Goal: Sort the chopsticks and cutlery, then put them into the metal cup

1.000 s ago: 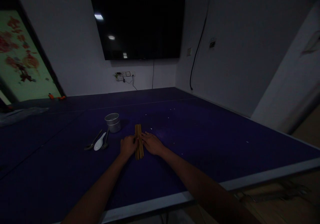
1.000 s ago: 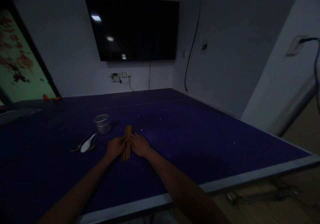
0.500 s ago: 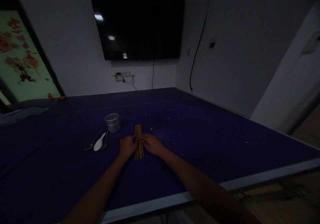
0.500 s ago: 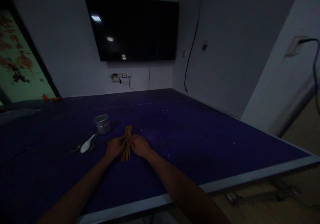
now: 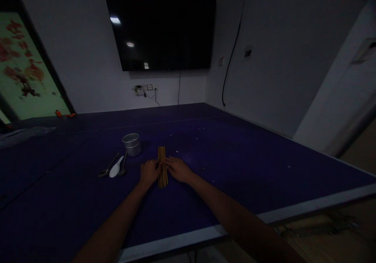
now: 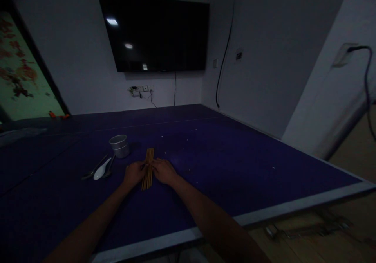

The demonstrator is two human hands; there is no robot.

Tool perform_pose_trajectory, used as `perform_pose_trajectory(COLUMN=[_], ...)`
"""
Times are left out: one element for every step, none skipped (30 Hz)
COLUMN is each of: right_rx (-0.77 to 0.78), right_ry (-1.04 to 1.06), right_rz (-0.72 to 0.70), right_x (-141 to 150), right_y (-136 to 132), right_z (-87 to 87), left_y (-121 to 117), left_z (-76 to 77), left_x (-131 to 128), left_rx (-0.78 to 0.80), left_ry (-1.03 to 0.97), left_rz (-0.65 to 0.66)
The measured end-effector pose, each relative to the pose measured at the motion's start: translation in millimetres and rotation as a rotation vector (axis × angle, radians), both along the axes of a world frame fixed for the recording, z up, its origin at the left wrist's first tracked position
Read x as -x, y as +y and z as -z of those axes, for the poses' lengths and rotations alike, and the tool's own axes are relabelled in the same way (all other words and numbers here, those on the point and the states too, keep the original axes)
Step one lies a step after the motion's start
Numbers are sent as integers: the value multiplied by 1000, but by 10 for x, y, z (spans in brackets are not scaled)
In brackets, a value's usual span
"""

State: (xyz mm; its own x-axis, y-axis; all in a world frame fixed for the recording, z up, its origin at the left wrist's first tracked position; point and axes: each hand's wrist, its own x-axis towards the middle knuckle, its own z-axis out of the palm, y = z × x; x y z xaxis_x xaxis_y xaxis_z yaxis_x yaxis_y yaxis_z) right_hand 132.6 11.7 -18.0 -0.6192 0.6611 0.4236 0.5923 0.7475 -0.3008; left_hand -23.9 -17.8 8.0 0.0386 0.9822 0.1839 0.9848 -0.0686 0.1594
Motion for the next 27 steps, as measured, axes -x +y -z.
perform_pose_trajectory(right_rx=[2, 4, 4, 3, 0, -4, -10, -15, -20, -23, -24, -23, -20, -16, -11, -5, 0, 4, 5, 4, 3, 3, 2, 3, 5, 7, 9], right_ry=[-1, -3, -5, -8, -10, -13, -17, -22, -27, -32, -37, -42, -46, -48, -50, -49, -48, -43, -36, -26, -13, 2, 18, 33, 47, 60, 73], right_rz=[8, 14, 20, 23, 25, 25, 23, 22, 21, 20, 18, 13, 6, -1, -5, -5, -3, 1, 6, 10, 14, 17, 18, 13, 4, -6, -13], right_x=[0, 1, 1, 1, 1, 1, 1, 1, 1, 2, 2, 1, 0, -1, -3, -5, -7, -9, -10, -12, -13, -14, -14, -14, -14, -13, -12], right_y=[-1, -2, -4, -7, -10, -14, -17, -20, -23, -25, -26, -27, -29, -31, -35, -39, -44, -49, -53, -57, -59, -59, -58, -57, -54, -51, -48], right_z=[4, 7, 9, 10, 10, 8, 6, 2, -3, -10, -18, -27, -37, -47, -57, -65, -72, -76, -78, -80, -80, -81, -83, -85, -88, -91, -94], left_y=[-2, -3, -4, -5, -5, -5, -4, -2, 0, 1, 2, 2, 2, 0, -2, -4, -6, -9, -11, -14, -16, -20, -24, -30, -38, -47, -58], left_z=[-1, 0, 2, 5, 10, 14, 19, 24, 27, 28, 28, 25, 21, 15, 8, 1, -5, -11, -17, -22, -28, -34, -41, -51, -65, -83, -106], left_x=[-1, -2, -3, -5, -6, -5, -4, -2, 1, 5, 8, 11, 12, 13, 13, 13, 12, 12, 11, 11, 10, 9, 7, 4, 2, 2, 6], left_rx=[3, 5, 7, 7, 4, 1, -3, -6, -8, -9, -11, -12, -13, -14, -13, -12, -10, -7, -4, 0, 3, 5, 4, 0, -6, -16, -31], left_ry=[-6, -13, -18, -21, -22, -20, -18, -18, -21, -27, -36, -45, -53, -61, -67, -75, -81, -86, -90, -92, -94, -96, -99, -102, -98, -82, -53], left_rz=[1, -3, -10, -20, -31, -44, -53, -55, -52, -50, -45, -42, -43, -48, -51, -49, -45, -44, -44, -46, -50, -54, -52, -42, -30, -26, -39])
